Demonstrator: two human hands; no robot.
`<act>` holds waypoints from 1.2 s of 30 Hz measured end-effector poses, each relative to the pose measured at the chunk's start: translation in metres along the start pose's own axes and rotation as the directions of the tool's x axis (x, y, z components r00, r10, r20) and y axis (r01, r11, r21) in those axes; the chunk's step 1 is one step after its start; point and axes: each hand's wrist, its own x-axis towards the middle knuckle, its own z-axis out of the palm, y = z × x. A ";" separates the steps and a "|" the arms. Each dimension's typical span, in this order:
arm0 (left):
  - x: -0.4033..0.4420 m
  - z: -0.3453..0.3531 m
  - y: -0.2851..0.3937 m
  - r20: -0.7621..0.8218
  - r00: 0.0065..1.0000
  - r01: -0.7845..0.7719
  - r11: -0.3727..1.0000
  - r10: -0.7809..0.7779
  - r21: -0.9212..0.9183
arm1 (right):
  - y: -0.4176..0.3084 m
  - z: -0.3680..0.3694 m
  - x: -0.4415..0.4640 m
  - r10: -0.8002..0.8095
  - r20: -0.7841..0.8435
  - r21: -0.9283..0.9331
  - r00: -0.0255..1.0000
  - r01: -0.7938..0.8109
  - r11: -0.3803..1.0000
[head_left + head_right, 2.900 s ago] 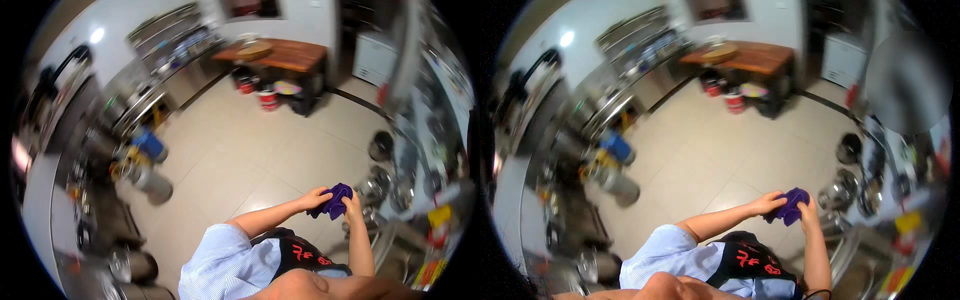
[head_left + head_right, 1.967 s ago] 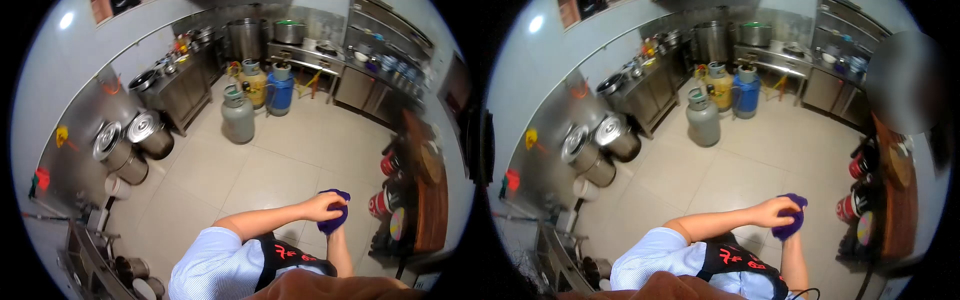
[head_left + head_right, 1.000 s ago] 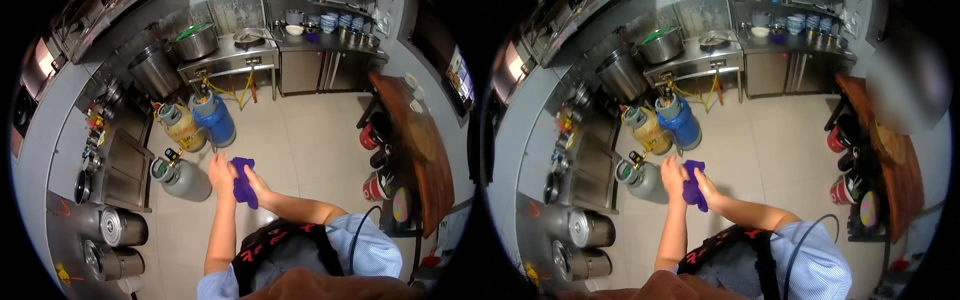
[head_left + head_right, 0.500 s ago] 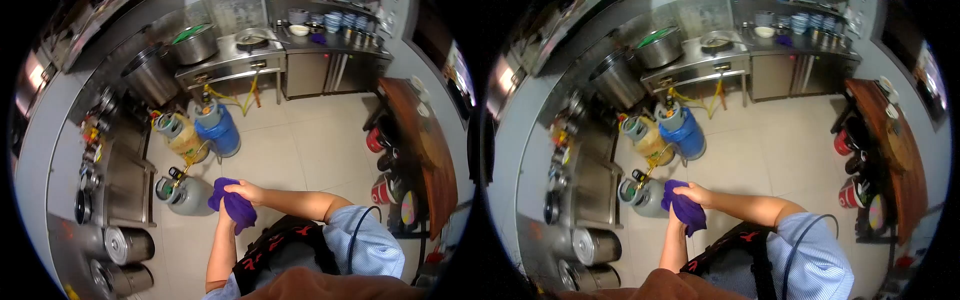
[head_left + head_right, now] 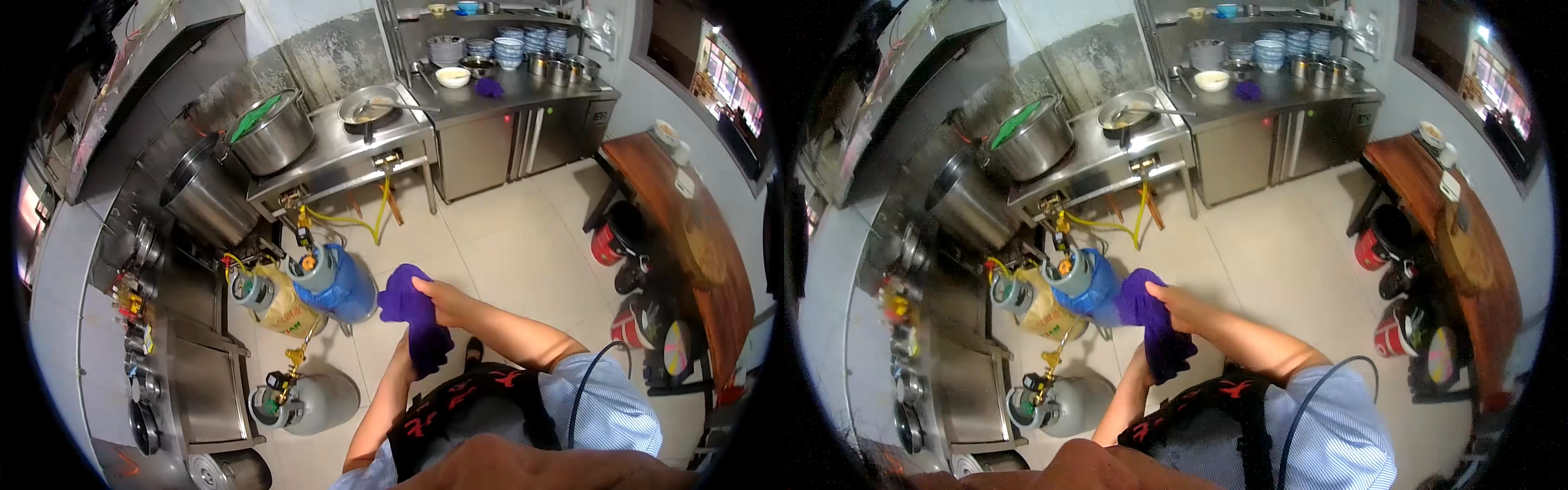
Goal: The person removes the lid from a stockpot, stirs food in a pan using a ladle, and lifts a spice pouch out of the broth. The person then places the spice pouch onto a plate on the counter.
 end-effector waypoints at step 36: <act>0.684 0.262 0.569 0.171 0.850 -0.434 0.846 0.499 -0.311 | -0.671 -0.420 0.194 -0.485 -0.416 -0.430 0.769 0.304 0.850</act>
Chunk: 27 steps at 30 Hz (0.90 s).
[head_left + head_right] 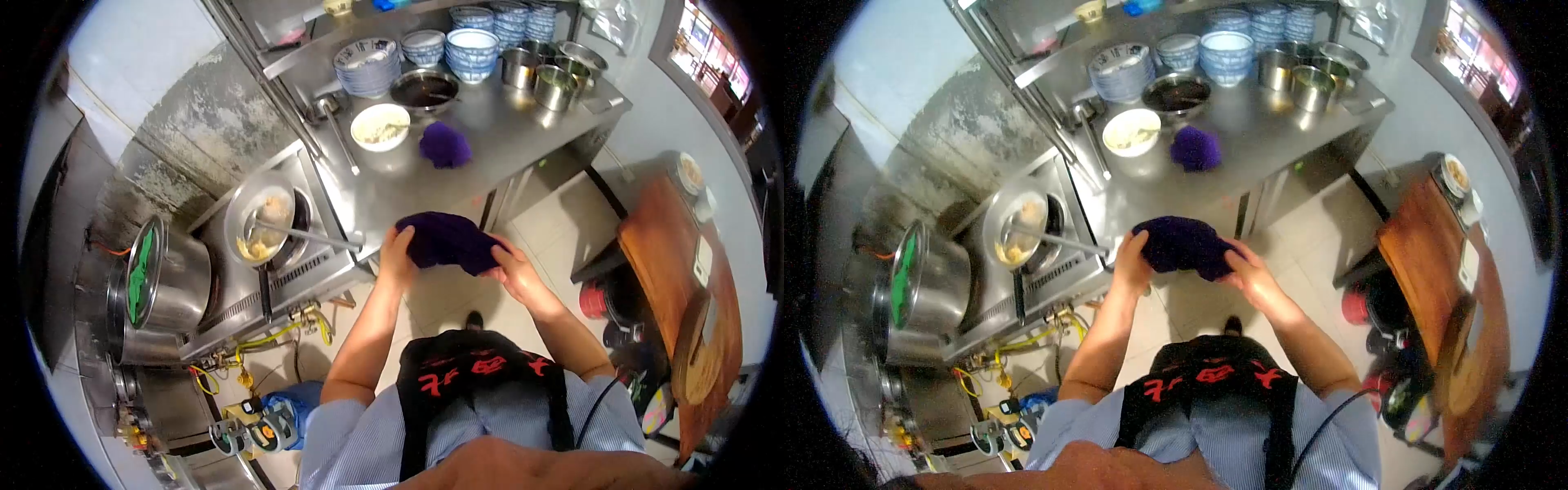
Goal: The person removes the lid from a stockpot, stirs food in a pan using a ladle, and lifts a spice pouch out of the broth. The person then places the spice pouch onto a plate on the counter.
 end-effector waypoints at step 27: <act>0.285 -0.034 -0.044 -0.406 0.903 0.307 0.875 -0.143 0.375 | -0.027 -0.182 0.407 -0.116 0.207 -0.949 0.971 0.171 -0.267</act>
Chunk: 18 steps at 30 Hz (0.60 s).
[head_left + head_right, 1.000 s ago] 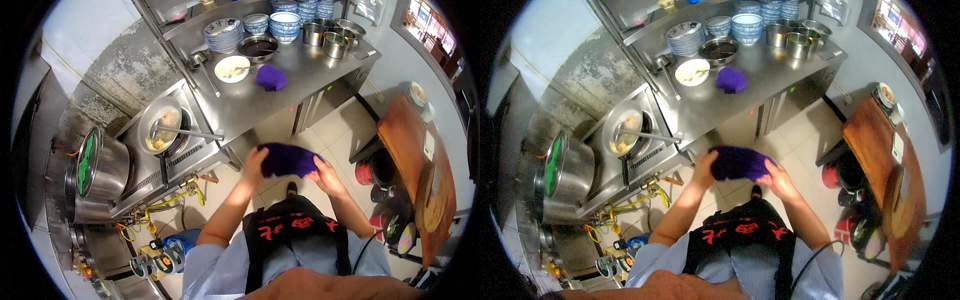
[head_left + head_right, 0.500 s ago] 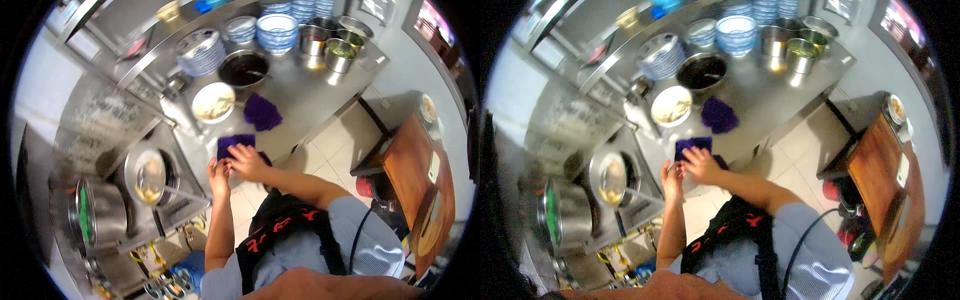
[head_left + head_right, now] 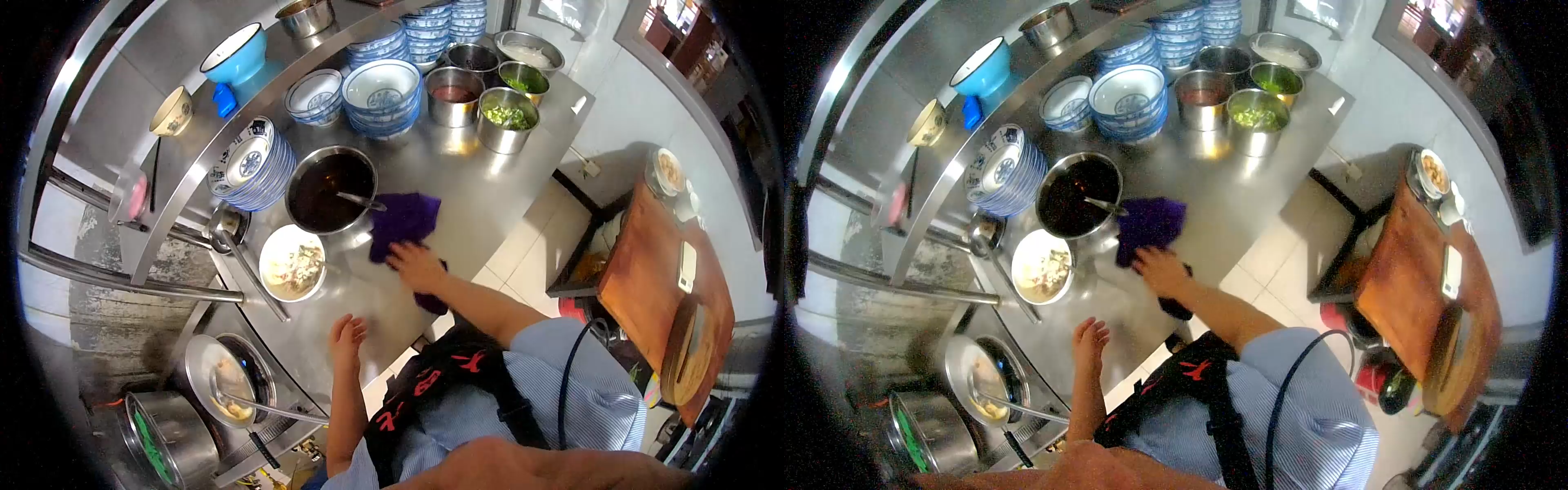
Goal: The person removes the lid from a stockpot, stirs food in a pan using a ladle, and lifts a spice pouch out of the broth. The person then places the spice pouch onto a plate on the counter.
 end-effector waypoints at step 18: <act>0.096 -0.003 0.037 -0.169 0.982 -0.179 0.685 0.083 -0.706 | 0.109 -0.054 -0.087 -0.398 0.103 -0.017 0.912 0.402 0.916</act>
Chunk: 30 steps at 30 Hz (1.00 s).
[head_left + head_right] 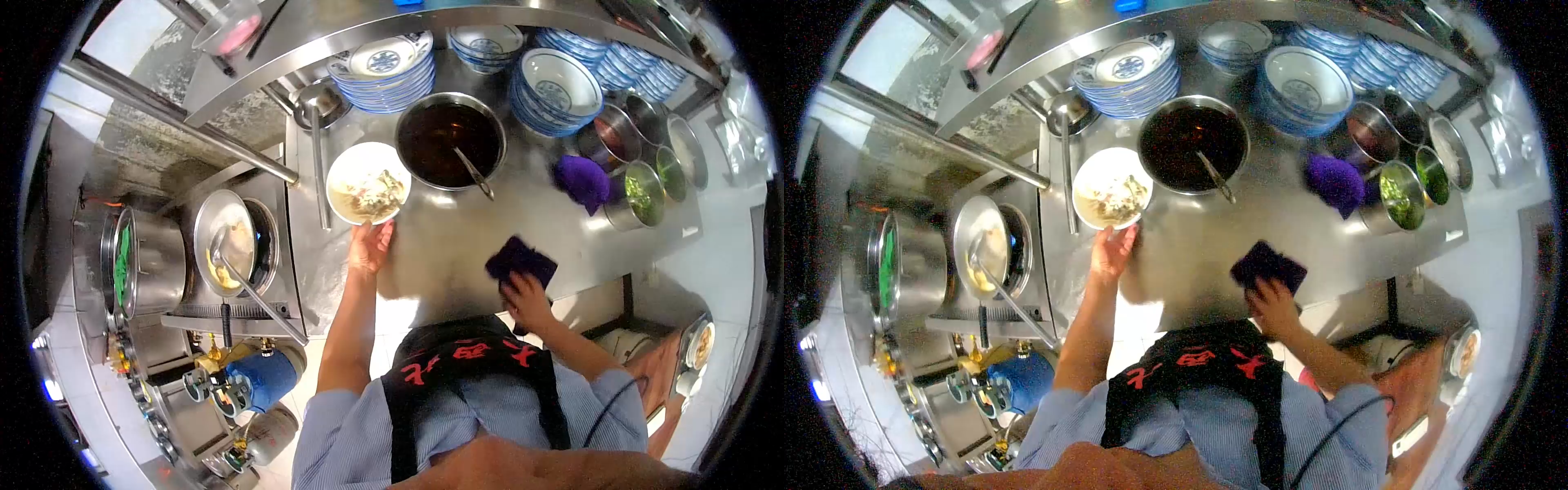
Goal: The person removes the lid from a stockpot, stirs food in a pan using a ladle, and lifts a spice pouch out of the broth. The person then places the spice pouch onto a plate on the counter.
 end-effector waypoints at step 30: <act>-0.145 -0.059 0.121 -0.188 0.982 0.013 0.982 0.023 0.188 | -0.095 0.068 0.476 0.175 -0.360 0.085 0.916 -0.155 0.984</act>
